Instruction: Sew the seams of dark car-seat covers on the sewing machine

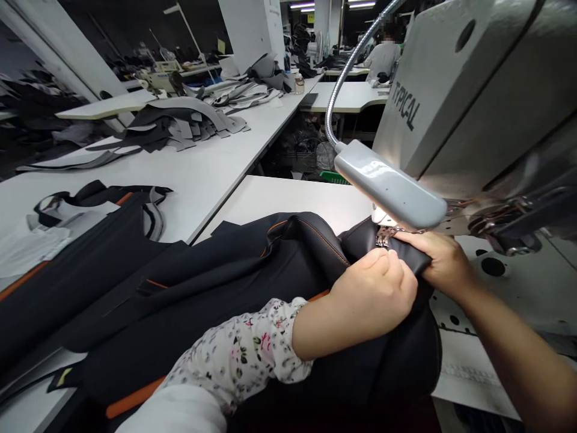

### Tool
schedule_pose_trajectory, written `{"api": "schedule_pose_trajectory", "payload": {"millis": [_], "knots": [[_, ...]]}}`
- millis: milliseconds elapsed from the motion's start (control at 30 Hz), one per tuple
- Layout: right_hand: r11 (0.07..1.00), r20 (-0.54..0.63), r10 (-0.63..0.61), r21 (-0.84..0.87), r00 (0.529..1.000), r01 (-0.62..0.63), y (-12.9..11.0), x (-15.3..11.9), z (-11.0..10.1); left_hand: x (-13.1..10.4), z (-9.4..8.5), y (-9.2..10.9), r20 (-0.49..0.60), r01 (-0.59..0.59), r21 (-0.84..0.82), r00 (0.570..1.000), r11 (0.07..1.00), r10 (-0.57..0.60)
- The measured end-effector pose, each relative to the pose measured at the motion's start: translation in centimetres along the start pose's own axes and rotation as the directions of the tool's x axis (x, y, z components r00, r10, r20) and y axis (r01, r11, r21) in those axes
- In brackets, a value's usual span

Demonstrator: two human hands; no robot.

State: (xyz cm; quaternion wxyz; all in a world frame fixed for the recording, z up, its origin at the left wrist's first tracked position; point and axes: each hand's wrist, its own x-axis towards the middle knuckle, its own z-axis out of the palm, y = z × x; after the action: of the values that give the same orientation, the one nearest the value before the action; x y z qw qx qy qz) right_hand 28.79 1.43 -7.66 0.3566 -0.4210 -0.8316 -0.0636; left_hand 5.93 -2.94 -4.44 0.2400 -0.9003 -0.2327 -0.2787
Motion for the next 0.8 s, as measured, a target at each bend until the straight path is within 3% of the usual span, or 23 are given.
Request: {"api": "schedule_pose_trajectory", "payload": {"millis": [100,167,200,233,267,300,333,367,433,467,567,667,733,800], "knots": [[0.978,-0.184,0.174,-0.081,0.967,-0.191,-5.7,-1.7,-0.5,0.0,0.1,-0.1,0.033,-0.005,0.014,0.999,1.000,0.005],[0.926,-0.381,0.372,0.089,0.846,-0.367,-10.6,-3.6,-0.4,0.1,0.3,0.0,0.031,-0.013,0.013,0.999,1.000,0.012],[0.894,-0.413,0.442,0.283,0.796,-0.348,-12.9,-4.6,-0.1,0.2,0.4,0.1,0.019,-0.015,0.009,1.000,1.000,0.015],[0.818,-0.307,0.488,0.488,0.817,-0.305,-14.8,-5.6,0.4,0.3,0.6,0.2,0.005,-0.015,0.003,1.000,1.000,0.015],[0.680,-0.113,0.528,0.650,0.842,-0.339,-16.2,-6.5,1.2,0.3,0.7,0.2,-0.006,-0.012,-0.006,1.000,1.000,0.012],[0.488,0.109,0.572,0.751,0.813,-0.444,-17.0,-7.3,2.1,0.3,0.8,0.1,-0.010,-0.010,-0.026,1.000,1.000,0.010],[0.291,0.321,0.585,0.774,0.745,-0.562,-17.2,-8.0,3.1,0.1,0.9,-0.1,-0.009,-0.009,-0.066,1.000,0.998,0.008],[0.117,0.475,0.599,0.745,0.645,-0.657,-17.1,-8.6,4.0,-0.3,1.0,-0.7,-0.014,-0.021,-0.133,1.000,0.991,0.019],[-0.116,0.585,0.658,0.700,0.474,-0.705,-15.9,-9.5,5.5,-1.9,1.0,-2.6,-0.043,-0.078,-0.327,0.997,0.942,0.068],[-0.163,0.569,0.697,0.718,0.435,-0.677,-15.1,-9.8,6.0,-2.9,1.0,-3.9,-0.067,-0.099,-0.422,0.995,0.901,0.078],[-0.246,0.506,0.781,0.788,0.367,-0.564,-13.6,-10.2,6.6,-6.1,1.7,-8.4,-0.001,0.003,-0.526,1.000,0.850,-0.004],[-0.295,0.463,0.821,0.846,0.334,-0.445,-13.0,-9.6,6.8,-7.5,3.1,-11.1,0.212,0.066,-0.394,0.977,0.917,0.021],[-0.293,0.414,0.849,0.885,0.327,-0.361,-12.8,-8.8,7.2,-7.3,3.8,-10.9,0.280,-0.017,-0.329,0.953,0.944,0.115],[-0.275,0.365,0.872,0.917,0.326,-0.290,-12.5,-8.0,7.9,-6.9,3.6,-9.2,0.281,-0.102,-0.322,0.939,0.941,0.198]]}}
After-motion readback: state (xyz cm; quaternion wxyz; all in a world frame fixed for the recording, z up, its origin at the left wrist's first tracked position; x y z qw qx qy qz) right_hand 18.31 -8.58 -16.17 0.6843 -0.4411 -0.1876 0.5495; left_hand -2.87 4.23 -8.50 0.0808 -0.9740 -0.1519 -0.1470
